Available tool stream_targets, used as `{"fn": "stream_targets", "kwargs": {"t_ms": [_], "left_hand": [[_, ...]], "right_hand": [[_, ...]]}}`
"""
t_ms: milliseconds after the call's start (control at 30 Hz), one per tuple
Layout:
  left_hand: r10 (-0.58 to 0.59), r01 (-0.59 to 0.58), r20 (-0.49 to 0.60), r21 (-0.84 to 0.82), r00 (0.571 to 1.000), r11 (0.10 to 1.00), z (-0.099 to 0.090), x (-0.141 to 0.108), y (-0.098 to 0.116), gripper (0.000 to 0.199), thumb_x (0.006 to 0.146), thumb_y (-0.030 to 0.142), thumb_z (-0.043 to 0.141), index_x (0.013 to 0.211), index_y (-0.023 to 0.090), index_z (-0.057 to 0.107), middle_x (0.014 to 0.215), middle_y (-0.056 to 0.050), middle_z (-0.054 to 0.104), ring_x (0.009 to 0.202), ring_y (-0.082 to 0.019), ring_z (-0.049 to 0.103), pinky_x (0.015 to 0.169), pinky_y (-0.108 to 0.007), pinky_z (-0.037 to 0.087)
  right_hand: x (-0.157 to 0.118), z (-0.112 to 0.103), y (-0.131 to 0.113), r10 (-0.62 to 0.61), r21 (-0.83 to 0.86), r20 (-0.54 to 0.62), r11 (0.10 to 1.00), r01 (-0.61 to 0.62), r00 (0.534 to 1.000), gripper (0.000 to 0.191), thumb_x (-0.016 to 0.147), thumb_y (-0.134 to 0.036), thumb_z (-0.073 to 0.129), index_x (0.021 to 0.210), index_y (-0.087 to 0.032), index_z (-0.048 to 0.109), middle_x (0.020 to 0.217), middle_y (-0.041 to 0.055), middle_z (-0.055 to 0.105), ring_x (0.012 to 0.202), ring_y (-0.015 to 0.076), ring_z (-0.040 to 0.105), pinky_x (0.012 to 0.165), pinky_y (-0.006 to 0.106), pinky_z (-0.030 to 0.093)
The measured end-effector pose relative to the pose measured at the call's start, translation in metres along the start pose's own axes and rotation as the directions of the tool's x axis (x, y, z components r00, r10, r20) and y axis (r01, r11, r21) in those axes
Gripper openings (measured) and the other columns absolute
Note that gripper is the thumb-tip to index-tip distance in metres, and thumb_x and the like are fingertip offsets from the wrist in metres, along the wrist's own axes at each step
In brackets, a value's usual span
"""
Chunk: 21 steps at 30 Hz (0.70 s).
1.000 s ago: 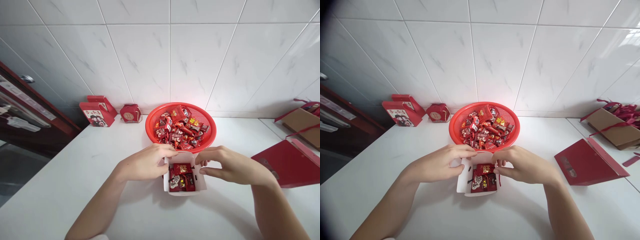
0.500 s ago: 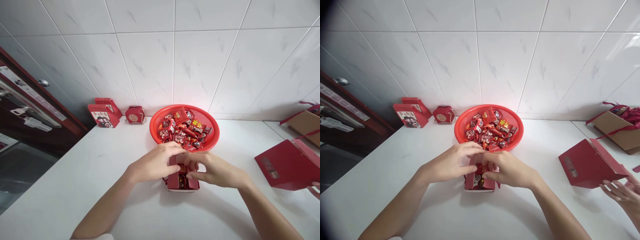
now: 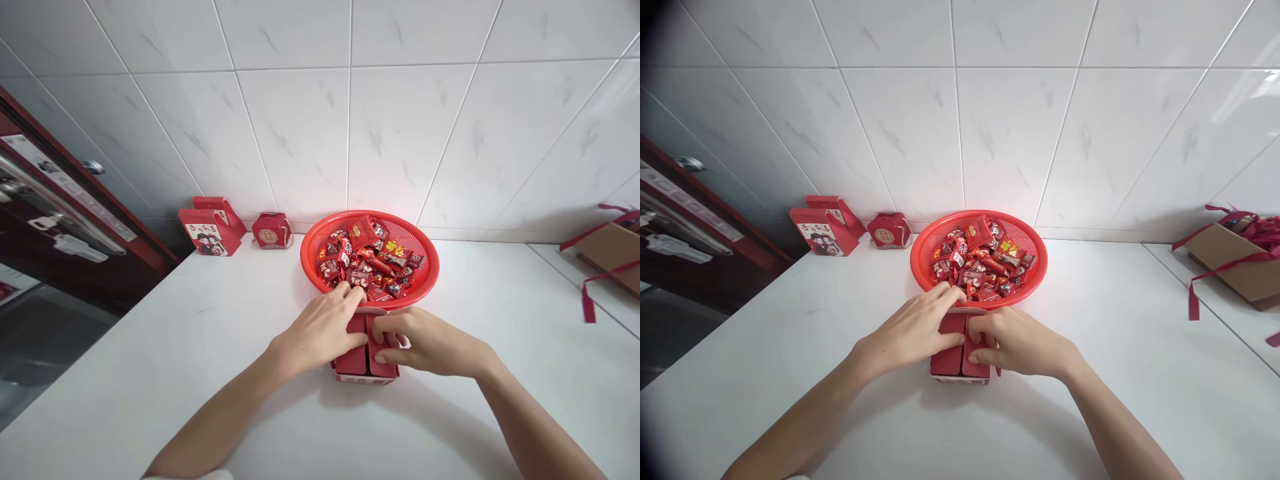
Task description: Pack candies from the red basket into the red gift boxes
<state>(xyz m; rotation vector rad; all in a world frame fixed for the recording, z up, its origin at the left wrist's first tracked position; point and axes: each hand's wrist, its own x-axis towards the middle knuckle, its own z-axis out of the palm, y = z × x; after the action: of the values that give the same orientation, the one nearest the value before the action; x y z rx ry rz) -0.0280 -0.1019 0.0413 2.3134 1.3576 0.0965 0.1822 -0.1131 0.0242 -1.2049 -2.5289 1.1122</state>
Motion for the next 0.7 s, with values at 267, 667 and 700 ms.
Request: {"fn": "stream_targets", "kwargs": {"t_ms": [267, 667, 700], "left_hand": [[0.058, -0.050, 0.078, -0.098, 0.995, 0.994, -0.007, 0.005, -0.012, 0.025, 0.082, 0.028, 0.073, 0.100, 0.023, 0.056, 0.107, -0.001, 0.060, 0.088, -0.020, 0.061, 0.069, -0.031, 0.043], [0.084, -0.092, 0.122, 0.062, 0.989, 0.994, -0.003, 0.000, -0.003, 0.006, 0.089, 0.024, 0.061, 0.089, 0.019, 0.065, 0.094, -0.003, 0.055, 0.070, -0.016, 0.056, 0.060, -0.030, 0.038], [0.088, -0.095, 0.132, 0.053, 0.987, 0.994, -0.005, -0.001, -0.003, 0.009, 0.090, 0.026, 0.061, 0.091, 0.020, 0.068, 0.093, -0.003, 0.054, 0.070, -0.016, 0.056, 0.060, -0.030, 0.038]], "right_hand": [[-0.003, -0.004, 0.001, 0.012, -0.024, 0.059, 1.000, -0.010, 0.998, 0.011, 0.090, -0.012, 0.061, 0.082, -0.019, 0.062, 0.078, -0.0013, 0.067, 0.065, 0.0119, 0.054, 0.058, 0.024, 0.037], [-0.020, -0.019, 0.001, -0.078, -0.027, 0.042, 0.996, 0.079, 0.996, 0.016, 0.095, -0.021, 0.058, 0.099, -0.019, 0.073, 0.093, 0.0062, 0.076, 0.079, 0.0183, 0.066, 0.068, 0.029, 0.049], [-0.022, -0.021, 0.002, -0.088, -0.011, 0.007, 0.996, 0.088, 0.996, 0.016, 0.097, -0.024, 0.059, 0.102, -0.019, 0.074, 0.097, 0.0066, 0.076, 0.081, 0.0187, 0.067, 0.070, 0.030, 0.050]]}}
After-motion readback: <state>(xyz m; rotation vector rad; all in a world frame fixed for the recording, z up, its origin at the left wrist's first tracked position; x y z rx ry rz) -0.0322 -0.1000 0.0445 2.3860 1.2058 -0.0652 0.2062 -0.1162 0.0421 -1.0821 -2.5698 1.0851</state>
